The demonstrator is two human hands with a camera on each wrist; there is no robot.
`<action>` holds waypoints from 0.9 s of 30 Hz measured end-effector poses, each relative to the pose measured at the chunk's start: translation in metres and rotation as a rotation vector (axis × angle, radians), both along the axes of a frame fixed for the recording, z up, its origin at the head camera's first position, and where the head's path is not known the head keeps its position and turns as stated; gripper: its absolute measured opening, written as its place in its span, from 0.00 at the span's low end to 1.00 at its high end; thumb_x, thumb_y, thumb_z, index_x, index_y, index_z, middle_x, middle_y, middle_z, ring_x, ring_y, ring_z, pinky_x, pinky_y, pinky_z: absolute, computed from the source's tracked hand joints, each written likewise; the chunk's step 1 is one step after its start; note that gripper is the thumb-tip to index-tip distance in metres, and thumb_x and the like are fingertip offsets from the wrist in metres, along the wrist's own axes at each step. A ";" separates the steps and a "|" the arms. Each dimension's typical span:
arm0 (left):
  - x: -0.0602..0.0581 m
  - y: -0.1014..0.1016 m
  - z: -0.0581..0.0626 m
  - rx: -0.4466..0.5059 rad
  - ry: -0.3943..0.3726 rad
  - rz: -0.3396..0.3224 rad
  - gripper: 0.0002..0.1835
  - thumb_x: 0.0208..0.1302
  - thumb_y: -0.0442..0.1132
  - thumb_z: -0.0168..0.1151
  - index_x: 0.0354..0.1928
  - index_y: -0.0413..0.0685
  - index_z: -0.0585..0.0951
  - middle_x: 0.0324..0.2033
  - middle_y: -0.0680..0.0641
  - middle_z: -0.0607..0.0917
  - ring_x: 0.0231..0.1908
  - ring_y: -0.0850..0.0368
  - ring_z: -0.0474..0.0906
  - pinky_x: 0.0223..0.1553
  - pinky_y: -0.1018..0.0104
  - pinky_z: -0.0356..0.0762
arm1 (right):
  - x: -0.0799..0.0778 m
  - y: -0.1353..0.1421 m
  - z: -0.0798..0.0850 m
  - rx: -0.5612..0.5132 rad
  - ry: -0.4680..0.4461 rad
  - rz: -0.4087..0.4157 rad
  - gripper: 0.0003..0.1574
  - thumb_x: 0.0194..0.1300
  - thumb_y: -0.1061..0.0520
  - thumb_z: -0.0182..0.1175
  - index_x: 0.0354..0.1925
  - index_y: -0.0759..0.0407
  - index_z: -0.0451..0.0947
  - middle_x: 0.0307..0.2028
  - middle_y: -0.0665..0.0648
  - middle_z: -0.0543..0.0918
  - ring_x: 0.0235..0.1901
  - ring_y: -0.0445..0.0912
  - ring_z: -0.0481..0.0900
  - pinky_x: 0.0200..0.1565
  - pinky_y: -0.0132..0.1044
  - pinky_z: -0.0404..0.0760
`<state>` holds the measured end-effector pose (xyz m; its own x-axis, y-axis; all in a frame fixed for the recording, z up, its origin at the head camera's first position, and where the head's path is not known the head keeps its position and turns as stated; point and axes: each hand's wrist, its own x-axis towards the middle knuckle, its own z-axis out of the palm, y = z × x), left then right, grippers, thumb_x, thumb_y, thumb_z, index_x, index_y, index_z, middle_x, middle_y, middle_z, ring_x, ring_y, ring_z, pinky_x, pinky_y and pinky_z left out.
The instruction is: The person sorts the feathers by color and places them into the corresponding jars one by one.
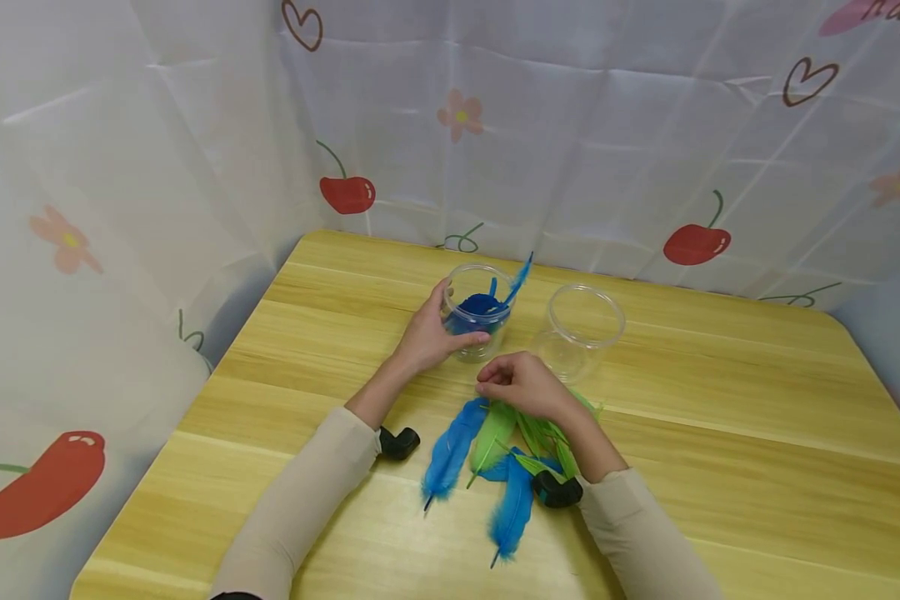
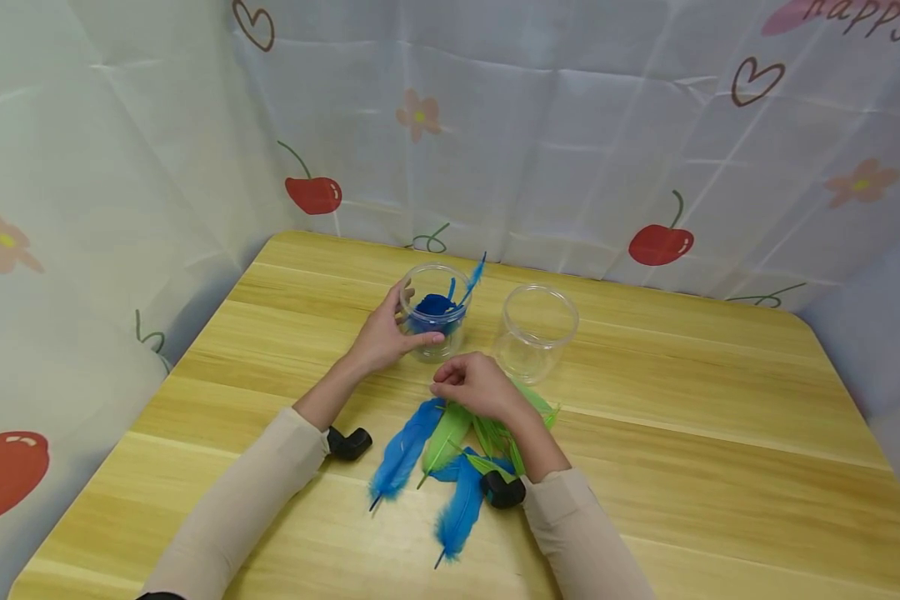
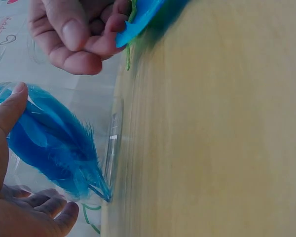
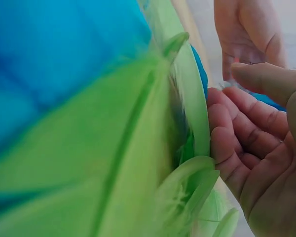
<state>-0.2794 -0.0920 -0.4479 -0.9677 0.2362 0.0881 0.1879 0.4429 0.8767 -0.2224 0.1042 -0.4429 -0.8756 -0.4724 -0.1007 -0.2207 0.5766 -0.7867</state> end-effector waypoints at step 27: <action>0.000 0.000 0.000 0.015 -0.001 0.003 0.60 0.51 0.54 0.78 0.78 0.51 0.49 0.71 0.38 0.64 0.70 0.43 0.61 0.67 0.48 0.63 | -0.007 0.000 0.002 -0.087 -0.150 0.219 0.05 0.63 0.63 0.67 0.38 0.65 0.83 0.29 0.52 0.85 0.29 0.44 0.80 0.35 0.33 0.80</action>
